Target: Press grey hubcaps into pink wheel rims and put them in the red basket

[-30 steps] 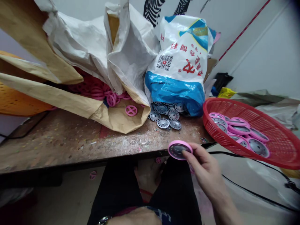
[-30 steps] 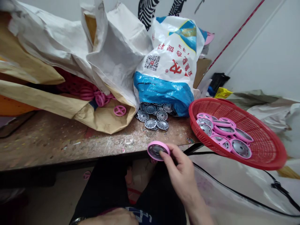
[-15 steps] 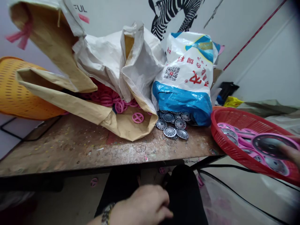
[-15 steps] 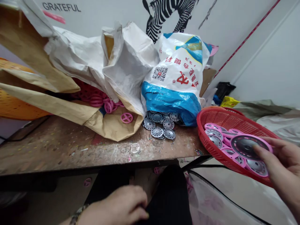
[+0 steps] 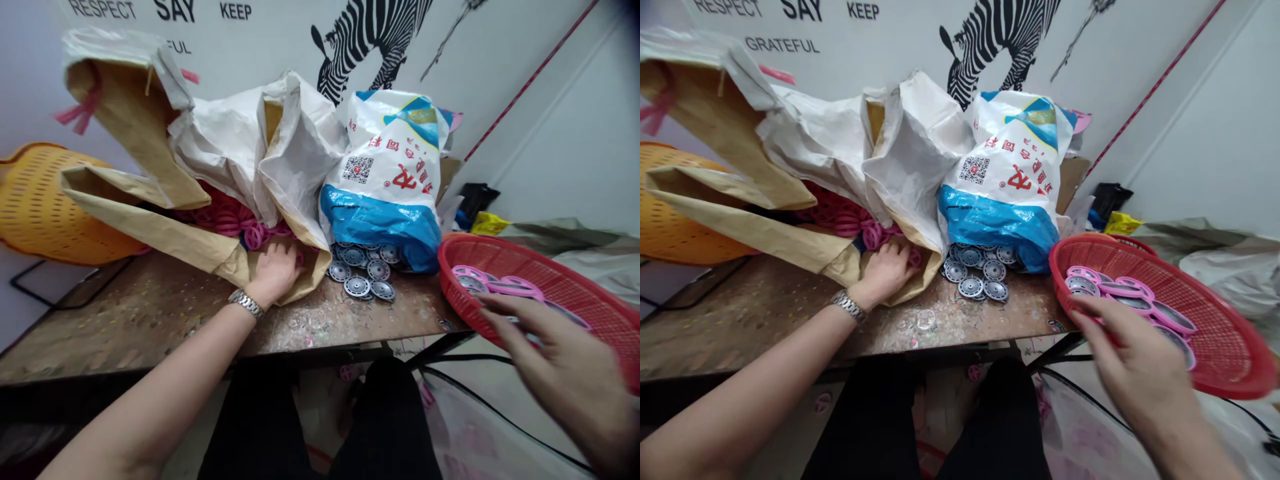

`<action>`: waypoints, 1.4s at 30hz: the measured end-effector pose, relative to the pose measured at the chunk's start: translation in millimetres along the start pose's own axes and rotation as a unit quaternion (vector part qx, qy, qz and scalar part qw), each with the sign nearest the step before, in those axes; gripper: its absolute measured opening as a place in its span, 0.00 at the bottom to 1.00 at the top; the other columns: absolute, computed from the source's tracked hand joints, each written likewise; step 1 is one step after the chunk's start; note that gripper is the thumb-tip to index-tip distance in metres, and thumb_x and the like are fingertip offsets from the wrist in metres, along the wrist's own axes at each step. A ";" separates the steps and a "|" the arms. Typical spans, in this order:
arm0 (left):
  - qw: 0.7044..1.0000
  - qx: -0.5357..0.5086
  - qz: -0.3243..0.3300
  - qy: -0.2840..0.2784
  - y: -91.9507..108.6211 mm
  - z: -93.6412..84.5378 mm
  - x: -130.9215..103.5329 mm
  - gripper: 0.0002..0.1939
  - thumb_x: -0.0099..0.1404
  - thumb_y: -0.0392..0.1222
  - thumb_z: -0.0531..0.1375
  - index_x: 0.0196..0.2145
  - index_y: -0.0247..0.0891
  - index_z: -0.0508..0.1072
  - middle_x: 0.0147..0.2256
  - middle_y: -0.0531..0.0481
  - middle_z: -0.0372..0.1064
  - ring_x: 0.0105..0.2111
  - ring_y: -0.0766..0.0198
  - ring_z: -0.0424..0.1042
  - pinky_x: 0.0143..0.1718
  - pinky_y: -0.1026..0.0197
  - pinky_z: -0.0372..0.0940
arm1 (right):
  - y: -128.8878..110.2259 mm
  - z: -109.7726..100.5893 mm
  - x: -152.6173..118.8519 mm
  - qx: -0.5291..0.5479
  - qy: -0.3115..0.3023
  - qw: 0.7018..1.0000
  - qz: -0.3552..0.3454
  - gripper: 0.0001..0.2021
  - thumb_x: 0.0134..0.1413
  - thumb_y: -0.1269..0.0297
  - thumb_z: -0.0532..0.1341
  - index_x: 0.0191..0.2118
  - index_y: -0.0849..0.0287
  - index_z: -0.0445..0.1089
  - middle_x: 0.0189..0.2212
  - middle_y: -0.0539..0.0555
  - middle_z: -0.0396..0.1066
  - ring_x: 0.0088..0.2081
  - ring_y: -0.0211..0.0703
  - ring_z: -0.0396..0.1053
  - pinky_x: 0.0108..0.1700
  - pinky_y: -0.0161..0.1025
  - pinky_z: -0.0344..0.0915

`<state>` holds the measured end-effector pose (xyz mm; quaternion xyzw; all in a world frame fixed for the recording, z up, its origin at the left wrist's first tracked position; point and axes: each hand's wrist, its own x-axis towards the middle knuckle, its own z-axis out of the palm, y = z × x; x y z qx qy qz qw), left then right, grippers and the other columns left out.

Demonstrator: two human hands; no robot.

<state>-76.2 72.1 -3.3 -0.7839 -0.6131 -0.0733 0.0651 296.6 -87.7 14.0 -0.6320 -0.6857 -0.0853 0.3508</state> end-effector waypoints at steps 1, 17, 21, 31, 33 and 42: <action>1.000 0.004 -0.003 -0.003 0.5 2.6 5.3 0.27 0.70 0.50 0.56 0.58 0.28 0.67 0.52 0.28 0.67 0.54 0.37 0.64 0.47 0.46 0.64 | -18.7 9.6 1.2 0.022 -0.022 0.999 -0.023 0.17 0.65 0.49 0.55 0.46 0.54 0.75 0.43 0.56 0.78 0.43 0.52 0.75 0.45 0.47 0.69; 0.998 -0.046 -0.013 0.037 -2.6 -0.3 -18.0 0.23 0.68 0.47 0.58 0.56 0.31 0.67 0.47 0.35 0.70 0.47 0.46 0.72 0.46 0.51 0.67 | -89.2 126.9 49.0 -0.120 -0.222 0.961 -0.114 0.22 0.62 0.74 0.55 0.60 0.58 0.69 0.59 0.59 0.70 0.58 0.55 0.65 0.47 0.48 0.64; 0.984 -0.157 0.005 0.087 -6.1 1.1 -48.0 0.28 0.68 0.51 0.59 0.60 0.33 0.62 0.51 0.37 0.70 0.50 0.50 0.72 0.51 0.52 0.67 | -85.3 133.2 48.1 -0.112 -0.223 0.961 -0.115 0.18 0.62 0.74 0.54 0.54 0.56 0.73 0.55 0.58 0.74 0.56 0.54 0.66 0.45 0.47 0.63; 0.902 -0.415 -0.003 0.118 23.1 -2.2 -115.9 0.30 0.65 0.48 0.64 0.61 0.37 0.62 0.55 0.39 0.69 0.52 0.52 0.72 0.55 0.50 0.67 | -78.3 133.0 45.8 0.188 -0.057 0.981 0.014 0.13 0.63 0.61 0.55 0.42 0.59 0.76 0.40 0.58 0.79 0.42 0.50 0.73 0.47 0.45 0.66; 0.898 -0.425 0.005 0.112 28.6 1.1 -121.3 0.32 0.64 0.47 0.64 0.62 0.38 0.61 0.56 0.39 0.68 0.54 0.51 0.72 0.56 0.49 0.67 | -83.0 127.3 42.8 0.261 -0.062 0.960 0.076 0.14 0.62 0.56 0.56 0.39 0.58 0.75 0.34 0.55 0.77 0.36 0.47 0.72 0.40 0.41 0.66; 0.909 -0.382 0.134 0.099 42.4 9.2 -126.2 0.43 0.63 0.39 0.66 0.69 0.44 0.49 0.60 0.37 0.64 0.58 0.49 0.67 0.59 0.45 0.65 | -116.8 101.4 8.7 0.553 -0.199 0.754 0.294 0.19 0.47 0.46 0.70 0.30 0.58 0.70 0.26 0.48 0.68 0.27 0.36 0.63 0.29 0.32 0.58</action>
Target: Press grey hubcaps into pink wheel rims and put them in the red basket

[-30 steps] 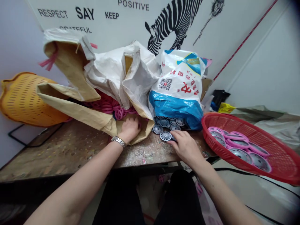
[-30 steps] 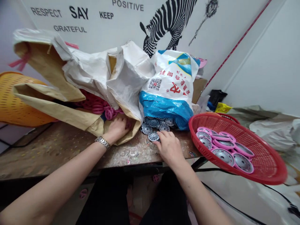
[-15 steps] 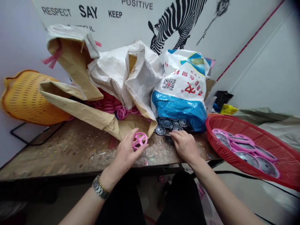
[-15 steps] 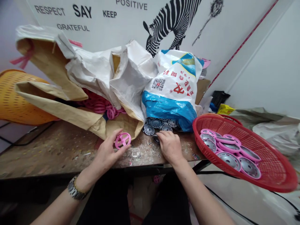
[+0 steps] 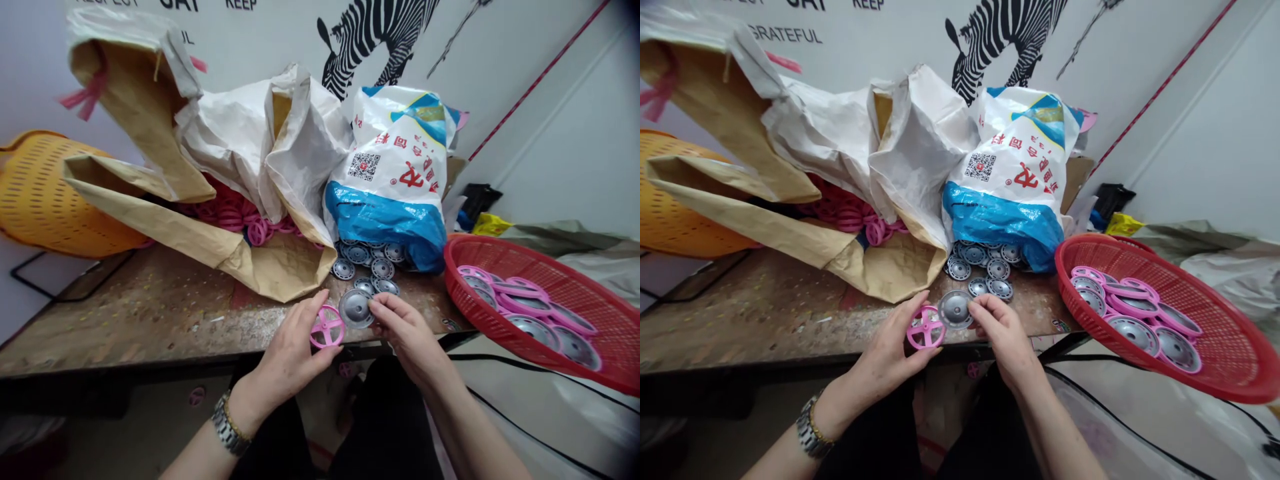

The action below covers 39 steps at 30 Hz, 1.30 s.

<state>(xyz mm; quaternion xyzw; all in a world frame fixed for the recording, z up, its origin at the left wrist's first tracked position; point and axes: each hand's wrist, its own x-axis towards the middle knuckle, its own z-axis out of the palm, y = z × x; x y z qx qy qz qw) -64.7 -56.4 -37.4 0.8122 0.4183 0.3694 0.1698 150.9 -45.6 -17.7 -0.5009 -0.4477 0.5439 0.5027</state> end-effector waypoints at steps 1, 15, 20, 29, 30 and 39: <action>1.000 0.005 0.017 -0.003 2.0 0.6 0.3 0.44 0.63 0.38 0.66 0.69 0.45 0.47 0.59 0.38 0.64 0.58 0.49 0.67 0.59 0.45 0.65 | 1.5 3.4 -3.8 0.006 -0.011 1.000 0.009 0.20 0.46 0.45 0.70 0.29 0.58 0.70 0.26 0.48 0.68 0.28 0.36 0.63 0.29 0.32 0.59; 0.955 -0.231 -0.184 -0.031 18.2 13.2 -1.1 0.35 0.63 0.41 0.64 0.64 0.39 0.58 0.52 0.39 0.69 0.45 0.53 0.75 0.44 0.50 0.74 | 23.2 26.4 -23.3 0.021 0.045 0.998 -0.037 0.20 0.47 0.45 0.70 0.30 0.57 0.69 0.23 0.47 0.68 0.26 0.38 0.64 0.29 0.34 0.62; 0.818 -0.470 -0.316 -0.101 24.2 13.3 3.8 0.21 0.63 0.49 0.62 0.50 0.35 0.70 0.30 0.52 0.70 0.22 0.69 0.70 0.20 0.67 0.67 | 32.4 20.6 -27.0 0.046 0.033 0.998 -0.022 0.17 0.54 0.47 0.67 0.33 0.56 0.67 0.24 0.46 0.67 0.27 0.38 0.64 0.29 0.34 0.62; 0.843 -0.430 -0.317 -0.064 25.5 16.5 1.5 0.16 0.62 0.52 0.63 0.38 0.36 0.71 0.26 0.55 0.67 0.21 0.69 0.69 0.19 0.69 0.67 | 28.6 26.3 -34.6 0.026 0.044 0.998 -0.028 0.18 0.47 0.48 0.72 0.32 0.57 0.71 0.28 0.49 0.72 0.29 0.39 0.67 0.30 0.33 0.66; 0.840 -0.438 -0.315 -0.067 25.3 16.5 1.4 0.16 0.63 0.52 0.63 0.38 0.36 0.71 0.26 0.54 0.68 0.22 0.69 0.70 0.20 0.68 0.68 | 28.0 25.6 -34.2 0.041 0.047 0.998 -0.021 0.18 0.47 0.49 0.72 0.31 0.57 0.71 0.28 0.49 0.72 0.29 0.38 0.67 0.30 0.33 0.66; 0.996 -0.084 -0.023 0.012 8.2 5.8 -5.2 0.11 0.71 0.35 0.52 0.40 0.39 0.75 0.40 0.44 0.72 0.41 0.58 0.72 0.43 0.56 0.70 | 31.4 6.9 -29.0 0.261 -0.027 0.952 0.158 0.17 0.47 0.55 0.74 0.42 0.53 0.75 0.43 0.52 0.76 0.40 0.41 0.73 0.42 0.40 0.74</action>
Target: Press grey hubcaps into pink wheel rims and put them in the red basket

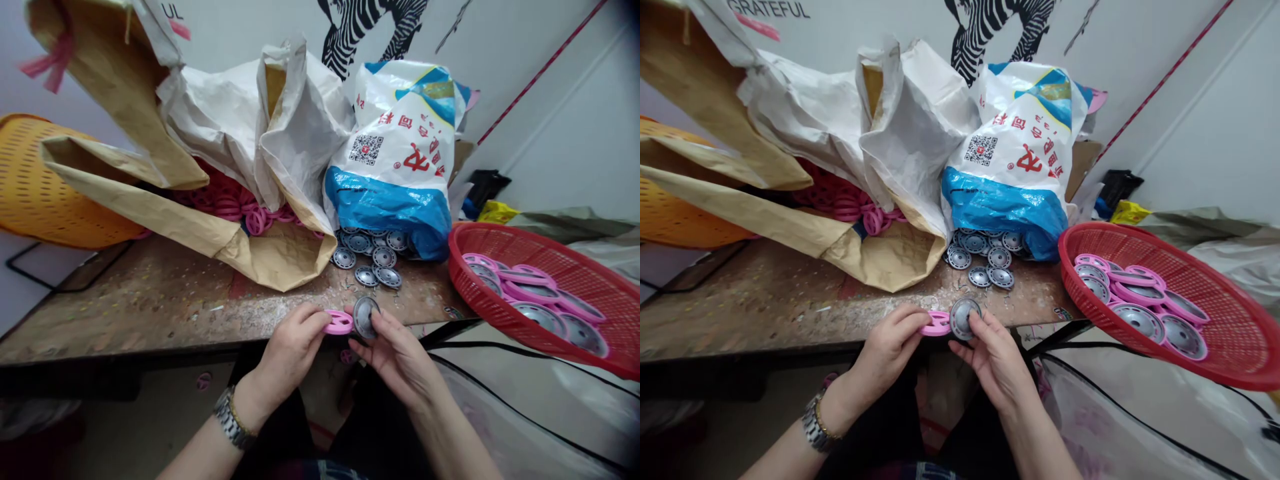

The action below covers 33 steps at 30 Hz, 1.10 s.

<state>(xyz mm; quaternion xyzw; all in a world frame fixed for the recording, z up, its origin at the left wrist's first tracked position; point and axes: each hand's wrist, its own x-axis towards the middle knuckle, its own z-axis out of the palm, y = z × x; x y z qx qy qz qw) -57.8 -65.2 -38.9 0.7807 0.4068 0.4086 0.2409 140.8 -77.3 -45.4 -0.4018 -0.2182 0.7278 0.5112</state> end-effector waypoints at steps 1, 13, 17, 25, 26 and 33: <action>0.999 0.027 0.029 -0.002 -1.0 -0.2 -1.4 0.12 0.72 0.34 0.52 0.41 0.39 0.75 0.41 0.44 0.72 0.42 0.58 0.72 0.44 0.56 0.69 | 1.0 -0.1 -0.5 -0.005 -0.005 1.000 0.004 0.16 0.48 0.55 0.73 0.42 0.52 0.75 0.42 0.51 0.77 0.39 0.41 0.73 0.42 0.40 0.74; 0.878 -0.375 -0.275 -0.110 17.2 11.0 -0.9 0.28 0.63 0.37 0.60 0.60 0.41 0.61 0.48 0.42 0.69 0.37 0.61 0.74 0.35 0.58 0.74 | 9.0 8.3 -1.0 -0.065 0.046 0.993 -0.091 0.19 0.41 0.54 0.76 0.33 0.57 0.70 0.29 0.49 0.75 0.30 0.38 0.70 0.34 0.35 0.68; 0.837 -0.422 -0.319 -0.137 22.7 8.3 2.1 0.21 0.65 0.46 0.62 0.54 0.36 0.68 0.39 0.46 0.71 0.31 0.66 0.73 0.35 0.62 0.73 | 15.0 4.9 0.2 -0.125 0.058 0.980 -0.144 0.19 0.44 0.52 0.74 0.35 0.56 0.70 0.29 0.48 0.75 0.30 0.38 0.69 0.34 0.34 0.66; 0.891 -0.347 -0.268 -0.115 16.7 14.8 0.9 0.13 0.69 0.44 0.57 0.47 0.37 0.73 0.37 0.49 0.72 0.31 0.65 0.73 0.34 0.62 0.73 | 11.8 6.1 -3.7 -0.264 0.006 0.949 -0.171 0.16 0.49 0.53 0.70 0.41 0.55 0.76 0.37 0.52 0.77 0.41 0.46 0.72 0.45 0.40 0.67; 0.894 -0.346 -0.260 -0.118 15.3 14.5 0.7 0.13 0.69 0.45 0.56 0.47 0.37 0.73 0.38 0.49 0.72 0.32 0.65 0.73 0.35 0.62 0.73 | 10.4 5.7 -4.7 -0.279 -0.005 0.945 -0.174 0.14 0.51 0.53 0.69 0.40 0.56 0.76 0.37 0.51 0.77 0.40 0.45 0.72 0.45 0.39 0.67; 0.932 -0.272 -0.193 -0.143 12.1 11.5 -1.0 0.13 0.72 0.48 0.54 0.45 0.38 0.72 0.39 0.49 0.69 0.36 0.62 0.72 0.37 0.61 0.71 | 12.1 1.4 -10.9 -0.310 0.028 0.926 -0.214 0.12 0.55 0.53 0.67 0.38 0.56 0.75 0.33 0.50 0.75 0.36 0.42 0.70 0.40 0.35 0.65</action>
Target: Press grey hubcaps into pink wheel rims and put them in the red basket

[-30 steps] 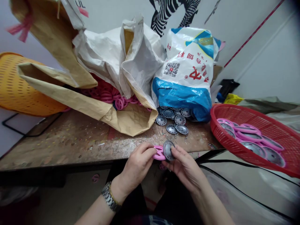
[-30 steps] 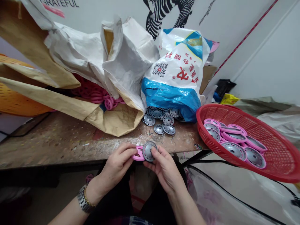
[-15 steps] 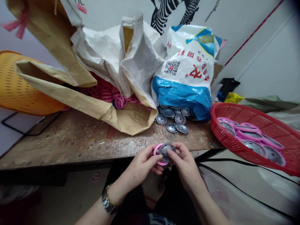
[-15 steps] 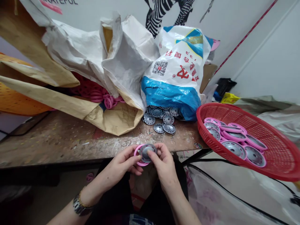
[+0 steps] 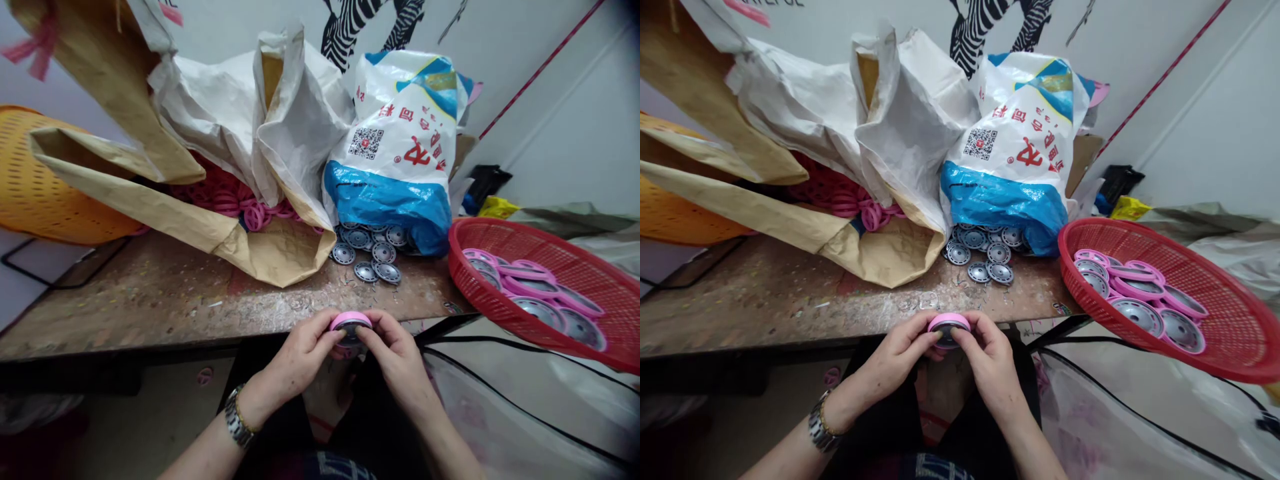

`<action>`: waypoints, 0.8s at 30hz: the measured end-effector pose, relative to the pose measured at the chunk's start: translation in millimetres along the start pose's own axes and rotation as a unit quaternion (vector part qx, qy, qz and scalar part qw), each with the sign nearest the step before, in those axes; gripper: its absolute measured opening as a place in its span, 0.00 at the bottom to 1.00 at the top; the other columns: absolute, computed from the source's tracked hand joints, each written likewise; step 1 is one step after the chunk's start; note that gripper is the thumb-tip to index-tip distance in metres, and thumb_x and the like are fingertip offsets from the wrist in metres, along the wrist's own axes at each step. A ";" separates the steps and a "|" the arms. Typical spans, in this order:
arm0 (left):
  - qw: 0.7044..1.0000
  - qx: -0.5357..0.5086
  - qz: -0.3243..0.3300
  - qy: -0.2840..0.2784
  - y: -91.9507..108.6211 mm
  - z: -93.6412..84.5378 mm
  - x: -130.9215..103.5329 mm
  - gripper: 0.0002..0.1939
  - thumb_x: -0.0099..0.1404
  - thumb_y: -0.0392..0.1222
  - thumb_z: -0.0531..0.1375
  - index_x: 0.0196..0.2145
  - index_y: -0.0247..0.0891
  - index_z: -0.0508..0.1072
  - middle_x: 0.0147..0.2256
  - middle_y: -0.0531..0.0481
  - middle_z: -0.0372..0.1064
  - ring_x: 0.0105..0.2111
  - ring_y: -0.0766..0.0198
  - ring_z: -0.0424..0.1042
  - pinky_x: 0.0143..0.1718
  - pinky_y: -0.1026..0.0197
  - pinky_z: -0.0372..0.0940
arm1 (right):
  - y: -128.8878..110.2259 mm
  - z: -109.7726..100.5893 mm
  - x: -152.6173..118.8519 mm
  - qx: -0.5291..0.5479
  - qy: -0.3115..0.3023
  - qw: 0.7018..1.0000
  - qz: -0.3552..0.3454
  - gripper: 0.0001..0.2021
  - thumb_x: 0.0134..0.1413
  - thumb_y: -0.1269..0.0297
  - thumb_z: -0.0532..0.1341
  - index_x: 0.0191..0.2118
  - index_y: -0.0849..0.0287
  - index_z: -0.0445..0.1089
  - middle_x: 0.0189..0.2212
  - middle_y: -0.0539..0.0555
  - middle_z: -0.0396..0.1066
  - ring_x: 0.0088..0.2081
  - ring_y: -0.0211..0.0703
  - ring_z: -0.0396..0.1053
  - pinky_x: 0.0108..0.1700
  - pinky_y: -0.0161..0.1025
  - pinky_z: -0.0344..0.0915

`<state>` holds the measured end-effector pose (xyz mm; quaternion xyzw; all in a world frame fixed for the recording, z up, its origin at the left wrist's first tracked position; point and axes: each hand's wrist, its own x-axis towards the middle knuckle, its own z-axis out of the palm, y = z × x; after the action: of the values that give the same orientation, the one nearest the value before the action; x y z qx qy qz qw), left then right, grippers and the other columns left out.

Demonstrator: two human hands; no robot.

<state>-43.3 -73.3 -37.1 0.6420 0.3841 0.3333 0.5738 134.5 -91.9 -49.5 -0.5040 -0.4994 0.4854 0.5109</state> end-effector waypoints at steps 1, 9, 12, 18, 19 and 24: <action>1.000 0.022 0.008 0.000 1.2 0.5 -0.4 0.13 0.73 0.48 0.54 0.45 0.38 0.72 0.39 0.49 0.68 0.35 0.62 0.72 0.36 0.62 0.70 | 0.7 0.3 -1.5 -0.012 0.006 1.000 -0.007 0.11 0.55 0.54 0.66 0.38 0.56 0.75 0.32 0.49 0.74 0.35 0.41 0.69 0.39 0.35 0.65; 0.991 0.096 0.062 0.075 -3.8 15.4 -0.8 0.16 0.74 0.48 0.51 0.33 0.37 0.69 0.28 0.54 0.63 0.27 0.67 0.65 0.30 0.65 0.61 | -1.2 5.5 -11.1 -0.098 0.026 0.992 -0.077 0.08 0.60 0.59 0.62 0.32 0.56 0.72 0.26 0.46 0.68 0.30 0.37 0.64 0.33 0.32 0.60; 0.989 0.092 0.056 0.100 -10.1 19.6 0.4 0.16 0.74 0.48 0.51 0.33 0.37 0.69 0.27 0.54 0.61 0.26 0.67 0.64 0.28 0.65 0.60 | 2.4 7.9 -9.9 -0.081 0.028 0.995 -0.055 0.09 0.59 0.59 0.62 0.30 0.57 0.70 0.25 0.46 0.66 0.28 0.37 0.63 0.32 0.32 0.59; 0.996 0.083 0.000 0.019 -1.8 12.6 3.6 0.09 0.71 0.46 0.55 0.42 0.39 0.70 0.35 0.52 0.67 0.33 0.64 0.70 0.30 0.66 0.66 | 10.5 5.7 -2.1 -0.009 0.039 0.999 0.016 0.12 0.55 0.54 0.64 0.32 0.58 0.72 0.26 0.48 0.68 0.30 0.39 0.64 0.33 0.34 0.61; 0.997 0.083 -0.006 0.006 0.2 11.4 3.5 0.09 0.70 0.44 0.57 0.45 0.39 0.70 0.37 0.51 0.68 0.33 0.64 0.70 0.30 0.65 0.67 | 9.1 4.7 -1.4 -0.003 0.036 0.999 0.023 0.12 0.54 0.53 0.65 0.32 0.58 0.72 0.26 0.48 0.69 0.30 0.39 0.64 0.33 0.34 0.61; 0.999 0.025 -0.030 0.025 -2.1 14.1 0.9 0.14 0.67 0.39 0.57 0.51 0.40 0.67 0.35 0.53 0.68 0.26 0.66 0.70 0.26 0.64 0.71 | -3.9 2.5 -4.7 -0.015 -0.013 1.000 0.015 0.09 0.53 0.58 0.66 0.36 0.57 0.74 0.30 0.48 0.73 0.33 0.40 0.68 0.36 0.33 0.64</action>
<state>-30.9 -79.1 -40.8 0.6357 0.4258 0.3218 0.5577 131.7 -96.6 -45.7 -0.5124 -0.5055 0.4918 0.4900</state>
